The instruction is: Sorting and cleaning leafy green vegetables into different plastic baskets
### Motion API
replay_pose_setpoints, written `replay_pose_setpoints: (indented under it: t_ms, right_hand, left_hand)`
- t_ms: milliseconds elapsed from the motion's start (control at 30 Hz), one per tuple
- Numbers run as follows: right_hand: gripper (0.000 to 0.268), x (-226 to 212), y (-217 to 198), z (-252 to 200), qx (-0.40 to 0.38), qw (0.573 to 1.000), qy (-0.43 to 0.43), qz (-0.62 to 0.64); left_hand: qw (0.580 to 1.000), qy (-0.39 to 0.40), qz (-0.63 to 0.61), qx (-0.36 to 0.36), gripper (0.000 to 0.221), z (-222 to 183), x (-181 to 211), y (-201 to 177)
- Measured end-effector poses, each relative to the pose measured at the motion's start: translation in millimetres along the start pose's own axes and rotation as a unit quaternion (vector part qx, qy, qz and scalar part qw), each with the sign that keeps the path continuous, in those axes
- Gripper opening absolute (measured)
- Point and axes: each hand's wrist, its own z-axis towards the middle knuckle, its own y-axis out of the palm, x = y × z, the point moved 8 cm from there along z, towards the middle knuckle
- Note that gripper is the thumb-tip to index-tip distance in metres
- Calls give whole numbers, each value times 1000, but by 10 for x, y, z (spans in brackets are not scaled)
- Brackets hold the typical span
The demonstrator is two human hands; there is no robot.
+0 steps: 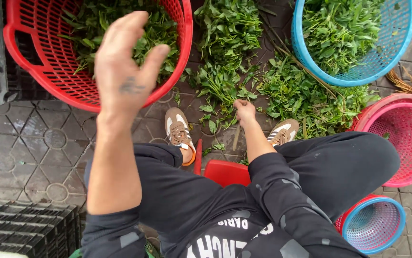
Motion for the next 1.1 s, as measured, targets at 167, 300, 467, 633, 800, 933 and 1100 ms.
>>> replay_pose_setpoints:
  t_ms: [167, 300, 467, 633, 800, 933, 1100]
  right_hand:
    - [20, -774, 25, -591, -108, 986, -125, 24]
    - [20, -863, -171, -752, -181, 954, -239, -9]
    - [16, -1020, -363, -1203, -196, 928, -316, 17]
    - [19, -1218, -546, -1370, -199, 894, -382, 128]
    - [10, -1394, -964, -2025, -60, 872, -457, 166]
    - [11, -1532, -1229, -1895, -63, 855, -484, 173]
    - [16, -1413, -1155, -1847, -96, 874, -436, 191]
  left_hand:
    - [995, 39, 83, -40, 43, 88, 35, 297]
    - [990, 72, 90, -80, 40, 104, 100, 584]
    - [957, 172, 196, -127, 18, -246, 234, 1570]
    - [904, 63, 108, -409, 45, -667, 55, 2532]
    - [855, -116, 28, -505, 32, -1382, -601, 3358]
    - [817, -66, 206, -535, 33, -1582, -1151, 3751]
    - [927, 7, 304, -221, 21, -516, -779, 2650]
